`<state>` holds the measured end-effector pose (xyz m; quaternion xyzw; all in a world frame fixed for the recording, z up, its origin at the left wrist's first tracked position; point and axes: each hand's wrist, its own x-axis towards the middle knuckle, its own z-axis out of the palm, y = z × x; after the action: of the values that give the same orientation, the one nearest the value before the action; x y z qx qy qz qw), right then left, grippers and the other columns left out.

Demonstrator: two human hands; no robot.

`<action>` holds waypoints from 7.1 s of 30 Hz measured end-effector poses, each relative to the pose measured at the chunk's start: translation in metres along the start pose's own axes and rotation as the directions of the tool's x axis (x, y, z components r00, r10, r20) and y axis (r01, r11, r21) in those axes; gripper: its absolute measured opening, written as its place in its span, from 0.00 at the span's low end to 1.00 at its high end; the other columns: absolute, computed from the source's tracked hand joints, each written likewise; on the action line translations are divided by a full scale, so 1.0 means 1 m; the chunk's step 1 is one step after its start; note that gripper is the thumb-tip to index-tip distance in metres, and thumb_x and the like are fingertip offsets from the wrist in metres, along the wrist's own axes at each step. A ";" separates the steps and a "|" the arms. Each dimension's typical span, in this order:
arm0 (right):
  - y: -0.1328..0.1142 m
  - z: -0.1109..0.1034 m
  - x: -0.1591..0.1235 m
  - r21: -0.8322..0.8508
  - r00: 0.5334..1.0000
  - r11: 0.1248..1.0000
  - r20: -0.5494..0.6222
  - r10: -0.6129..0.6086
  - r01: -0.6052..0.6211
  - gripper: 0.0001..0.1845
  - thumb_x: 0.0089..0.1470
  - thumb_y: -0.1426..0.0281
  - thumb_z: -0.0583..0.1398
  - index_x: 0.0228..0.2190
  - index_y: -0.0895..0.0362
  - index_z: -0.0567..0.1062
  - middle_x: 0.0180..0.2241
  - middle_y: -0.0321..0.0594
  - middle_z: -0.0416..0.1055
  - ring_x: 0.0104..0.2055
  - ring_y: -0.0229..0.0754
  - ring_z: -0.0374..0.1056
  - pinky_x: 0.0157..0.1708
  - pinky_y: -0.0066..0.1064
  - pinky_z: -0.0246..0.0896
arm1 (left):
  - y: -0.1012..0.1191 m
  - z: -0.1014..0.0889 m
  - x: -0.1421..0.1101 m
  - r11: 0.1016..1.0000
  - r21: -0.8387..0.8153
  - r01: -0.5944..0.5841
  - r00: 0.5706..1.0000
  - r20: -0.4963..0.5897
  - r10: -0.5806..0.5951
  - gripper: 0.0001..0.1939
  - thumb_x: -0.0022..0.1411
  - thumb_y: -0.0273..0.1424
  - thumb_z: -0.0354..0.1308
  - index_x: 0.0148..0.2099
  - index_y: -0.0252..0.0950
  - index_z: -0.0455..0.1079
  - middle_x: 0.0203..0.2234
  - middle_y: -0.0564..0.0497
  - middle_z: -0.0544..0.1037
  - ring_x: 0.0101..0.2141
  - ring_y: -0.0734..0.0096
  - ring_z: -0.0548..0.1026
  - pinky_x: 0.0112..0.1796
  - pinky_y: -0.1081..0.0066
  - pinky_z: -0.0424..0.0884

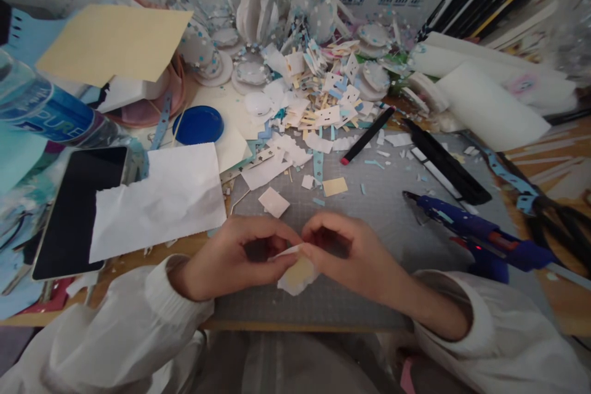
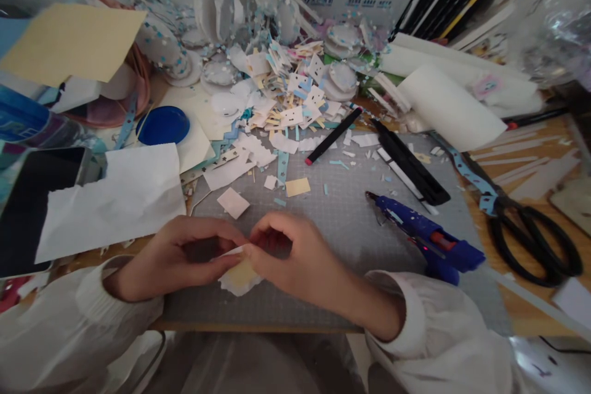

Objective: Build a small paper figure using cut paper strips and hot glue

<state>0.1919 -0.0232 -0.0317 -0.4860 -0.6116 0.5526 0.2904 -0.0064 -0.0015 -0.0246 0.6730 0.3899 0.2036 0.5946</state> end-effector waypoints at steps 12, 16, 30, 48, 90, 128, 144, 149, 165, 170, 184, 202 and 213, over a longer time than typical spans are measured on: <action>-0.001 0.003 -0.003 0.123 0.999 0.992 -0.047 0.016 -0.010 0.03 0.53 0.70 0.60 0.27 0.55 0.73 0.24 0.32 0.68 0.26 0.34 0.63 0.26 0.26 0.58 | 0.003 -0.001 0.002 0.997 0.061 -0.047 0.997 -0.061 0.051 0.07 0.60 0.32 0.58 0.32 0.33 0.70 0.22 0.51 0.73 0.23 0.75 0.70 0.23 0.76 0.65; -0.001 0.002 -0.003 0.171 0.999 0.985 -0.037 0.004 0.003 0.04 0.53 0.70 0.60 0.28 0.55 0.72 0.24 0.32 0.67 0.27 0.33 0.63 0.26 0.26 0.58 | 0.003 -0.001 0.002 0.987 0.124 -0.102 0.991 -0.072 0.112 0.08 0.60 0.30 0.56 0.29 0.33 0.70 0.22 0.50 0.75 0.23 0.74 0.70 0.24 0.75 0.66; 0.000 0.003 0.000 0.566 0.966 0.805 0.255 0.036 -0.180 0.09 0.55 0.63 0.62 0.30 0.55 0.70 0.23 0.31 0.67 0.24 0.31 0.63 0.25 0.24 0.63 | 0.005 -0.004 -0.001 0.965 0.037 -0.260 0.965 -0.013 0.260 0.07 0.57 0.24 0.58 0.27 0.36 0.70 0.19 0.52 0.74 0.22 0.75 0.68 0.24 0.74 0.65; 0.002 0.008 -0.004 0.347 0.986 0.937 0.167 -0.026 -0.034 0.09 0.59 0.64 0.58 0.29 0.55 0.67 0.25 0.31 0.61 0.25 0.32 0.56 0.24 0.23 0.55 | 0.007 -0.002 0.001 0.964 0.072 -0.254 0.965 -0.055 0.258 0.06 0.58 0.25 0.58 0.28 0.35 0.72 0.20 0.51 0.76 0.23 0.74 0.71 0.25 0.75 0.68; 0.005 0.000 -0.003 0.593 0.998 0.805 0.056 -0.019 -0.018 0.04 0.53 0.72 0.63 0.31 0.55 0.70 0.25 0.31 0.67 0.26 0.30 0.63 0.25 0.22 0.60 | -0.008 -0.005 -0.002 0.959 -0.259 -0.110 0.902 -0.431 -0.013 0.07 0.58 0.29 0.64 0.27 0.39 0.76 0.21 0.58 0.76 0.22 0.83 0.68 0.22 0.85 0.64; -0.003 -0.002 -0.002 0.338 0.935 0.939 0.349 -0.066 -0.060 0.17 0.62 0.62 0.53 0.23 0.56 0.64 0.22 0.30 0.57 0.25 0.32 0.53 0.24 0.25 0.50 | 0.006 -0.004 -0.002 0.989 -0.055 -0.135 0.981 -0.152 0.125 0.08 0.57 0.27 0.60 0.26 0.35 0.74 0.20 0.51 0.78 0.21 0.74 0.73 0.22 0.78 0.69; 0.007 -0.002 -0.004 0.073 0.948 0.990 0.289 -0.135 0.119 0.08 0.55 0.72 0.58 0.24 0.56 0.68 0.23 0.30 0.61 0.25 0.31 0.56 0.24 0.24 0.50 | 0.007 -0.004 0.003 0.975 -0.211 0.069 0.996 0.067 -0.056 0.12 0.60 0.35 0.59 0.28 0.33 0.73 0.19 0.52 0.73 0.21 0.76 0.68 0.22 0.77 0.66; 0.005 -0.003 -0.002 0.167 0.966 0.986 0.255 -0.045 0.002 0.08 0.57 0.67 0.59 0.27 0.56 0.69 0.24 0.31 0.64 0.26 0.32 0.58 0.25 0.24 0.53 | 0.004 -0.002 0.002 0.988 -0.155 -0.006 1.000 -0.029 0.002 0.09 0.59 0.31 0.60 0.28 0.33 0.73 0.21 0.50 0.75 0.22 0.75 0.69 0.23 0.77 0.67; 0.008 -0.002 0.002 0.180 0.998 0.983 0.032 -0.053 0.046 0.02 0.55 0.70 0.58 0.31 0.55 0.71 0.29 0.34 0.68 0.29 0.35 0.63 0.28 0.27 0.58 | 0.003 -0.001 0.001 0.998 0.022 -0.061 0.990 -0.125 0.064 0.05 0.57 0.28 0.59 0.29 0.33 0.71 0.21 0.51 0.75 0.23 0.75 0.70 0.24 0.77 0.67; 0.005 -0.003 0.003 0.105 0.994 0.989 0.029 -0.103 0.100 0.03 0.55 0.72 0.58 0.31 0.54 0.72 0.29 0.34 0.70 0.32 0.36 0.65 0.32 0.28 0.60 | 0.001 0.004 0.002 0.998 0.036 -0.048 0.994 -0.093 0.051 0.08 0.59 0.32 0.59 0.31 0.32 0.73 0.22 0.50 0.75 0.23 0.75 0.70 0.24 0.76 0.67; 0.005 -0.005 0.001 0.322 0.999 0.946 0.027 -0.031 0.021 0.03 0.54 0.70 0.61 0.29 0.55 0.71 0.27 0.32 0.67 0.28 0.32 0.62 0.28 0.24 0.60 | 0.004 -0.002 -0.001 0.989 0.005 -0.147 0.982 -0.121 0.147 0.05 0.56 0.25 0.59 0.28 0.33 0.71 0.21 0.51 0.75 0.24 0.75 0.70 0.25 0.76 0.67; 0.006 0.003 -0.003 0.236 0.997 0.969 -0.010 -0.075 0.075 0.03 0.54 0.73 0.60 0.28 0.55 0.72 0.26 0.31 0.68 0.28 0.31 0.63 0.28 0.22 0.61 | 0.000 0.002 0.001 0.992 0.049 -0.115 0.988 -0.102 0.120 0.06 0.57 0.25 0.57 0.29 0.31 0.72 0.23 0.49 0.75 0.25 0.73 0.70 0.26 0.74 0.65; 0.003 0.007 -0.003 0.188 0.992 0.976 -0.078 -0.096 0.109 0.04 0.52 0.75 0.60 0.27 0.54 0.70 0.26 0.31 0.67 0.28 0.32 0.64 0.28 0.24 0.62 | -0.002 0.005 0.001 0.968 0.193 -0.163 0.962 -0.188 0.200 0.05 0.59 0.25 0.58 0.31 0.32 0.74 0.21 0.54 0.73 0.21 0.81 0.66 0.21 0.80 0.60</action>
<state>0.1871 -0.0288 -0.0362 -0.4421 -0.5694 0.5764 0.3848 -0.0026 -0.0040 -0.0281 0.7311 0.4022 0.2910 0.4681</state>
